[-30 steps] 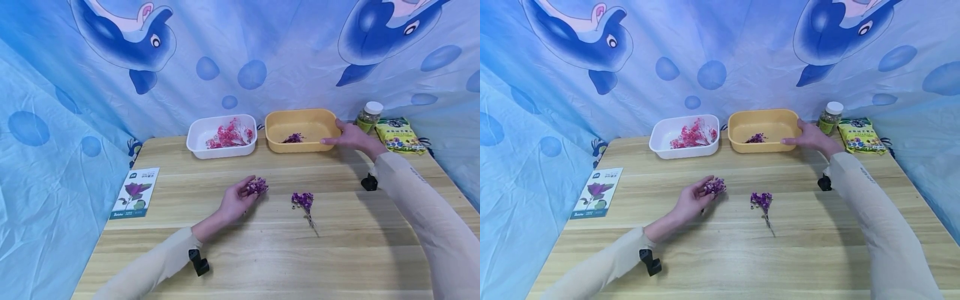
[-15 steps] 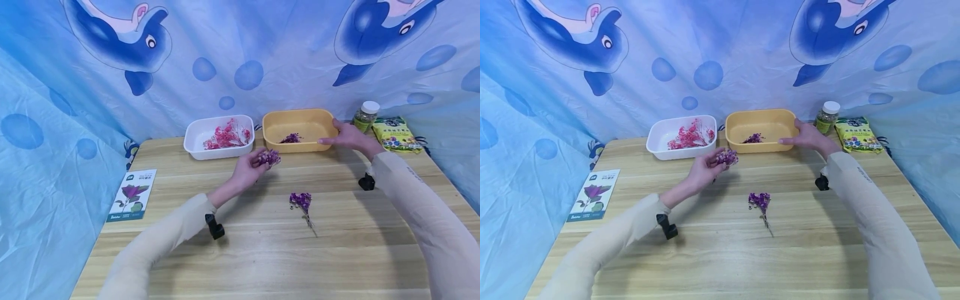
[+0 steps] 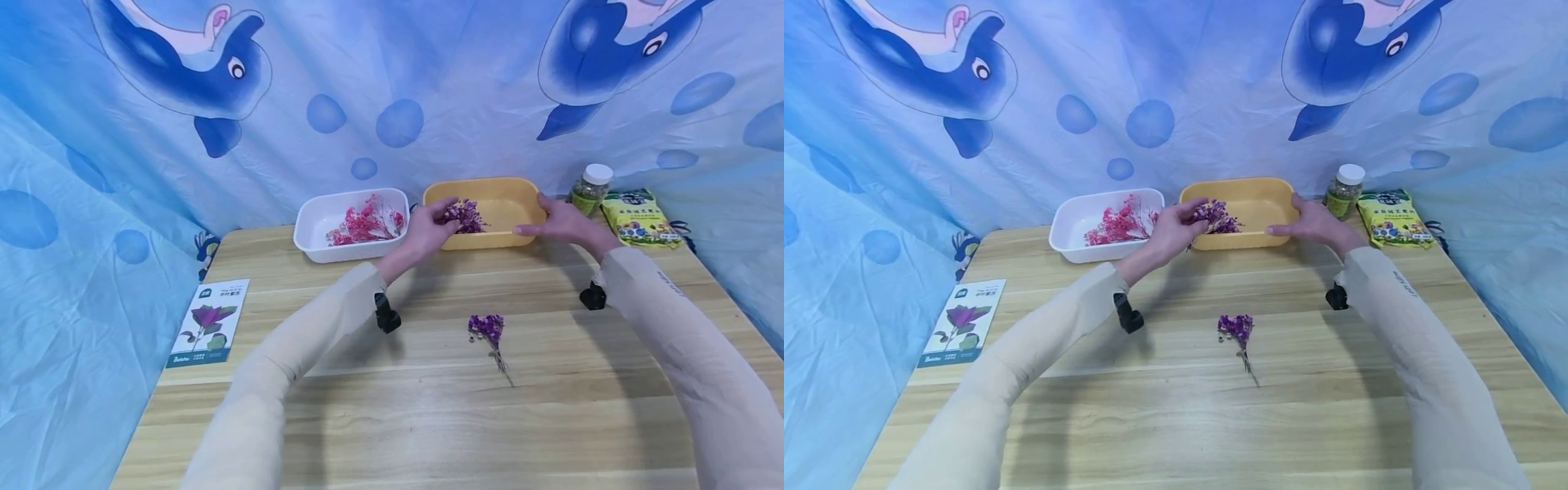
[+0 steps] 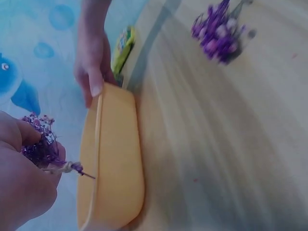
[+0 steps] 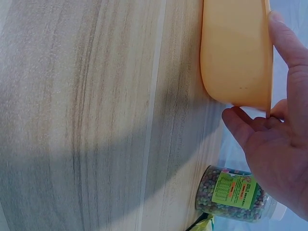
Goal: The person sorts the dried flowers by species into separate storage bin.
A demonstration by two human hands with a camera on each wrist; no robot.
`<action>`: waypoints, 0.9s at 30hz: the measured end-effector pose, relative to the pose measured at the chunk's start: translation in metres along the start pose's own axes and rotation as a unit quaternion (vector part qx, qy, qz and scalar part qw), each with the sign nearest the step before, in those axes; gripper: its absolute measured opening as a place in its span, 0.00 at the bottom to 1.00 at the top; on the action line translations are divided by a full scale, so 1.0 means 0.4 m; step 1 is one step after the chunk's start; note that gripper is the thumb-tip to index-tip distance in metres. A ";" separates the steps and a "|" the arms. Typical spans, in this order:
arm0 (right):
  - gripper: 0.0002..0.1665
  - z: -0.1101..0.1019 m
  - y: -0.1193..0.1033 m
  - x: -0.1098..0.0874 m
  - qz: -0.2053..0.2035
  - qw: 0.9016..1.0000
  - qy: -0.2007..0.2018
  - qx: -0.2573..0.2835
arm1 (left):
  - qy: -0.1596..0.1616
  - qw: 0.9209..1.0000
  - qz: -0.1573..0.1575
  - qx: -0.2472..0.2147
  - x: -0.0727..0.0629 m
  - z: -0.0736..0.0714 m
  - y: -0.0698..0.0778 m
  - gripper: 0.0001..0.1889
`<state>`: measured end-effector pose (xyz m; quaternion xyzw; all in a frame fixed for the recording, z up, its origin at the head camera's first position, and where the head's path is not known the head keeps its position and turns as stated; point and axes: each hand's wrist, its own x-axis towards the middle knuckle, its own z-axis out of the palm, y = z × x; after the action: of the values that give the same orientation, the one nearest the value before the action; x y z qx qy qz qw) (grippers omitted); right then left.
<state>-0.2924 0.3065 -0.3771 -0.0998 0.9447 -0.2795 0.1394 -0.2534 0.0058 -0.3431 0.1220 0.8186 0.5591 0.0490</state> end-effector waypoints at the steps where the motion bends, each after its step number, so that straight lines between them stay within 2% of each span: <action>1: 0.71 -0.001 0.000 -0.001 -0.002 1.000 0.001 -0.002 | 0.001 1.000 -0.001 0.010 0.012 0.004 0.002 0.28; 6: 0.71 -0.005 0.000 -0.005 -0.003 1.000 0.002 -0.001 | 0.000 0.999 -0.001 0.052 0.070 0.015 0.008 0.28; 9: 0.71 -0.004 0.000 -0.005 -0.001 1.000 0.003 0.006 | 0.002 0.998 -0.004 0.056 0.101 0.021 0.011 0.29; 15: 0.72 -0.002 0.004 0.000 0.003 1.000 0.001 0.009 | 0.015 0.997 -0.057 0.043 0.154 0.038 0.009 0.31; 23: 0.73 -0.001 -0.001 0.006 0.007 1.000 -0.003 0.020 | 0.020 0.995 -0.088 0.030 0.188 0.053 -0.006 0.31; 27: 0.73 -0.001 -0.001 0.006 0.010 1.000 -0.001 0.018 | 0.026 0.995 -0.090 0.034 0.194 0.058 -0.016 0.31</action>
<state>-0.2950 0.3058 -0.3771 -0.0876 0.9403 -0.2952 0.1449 -0.3244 0.0443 -0.3531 0.0345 0.8460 0.5269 0.0733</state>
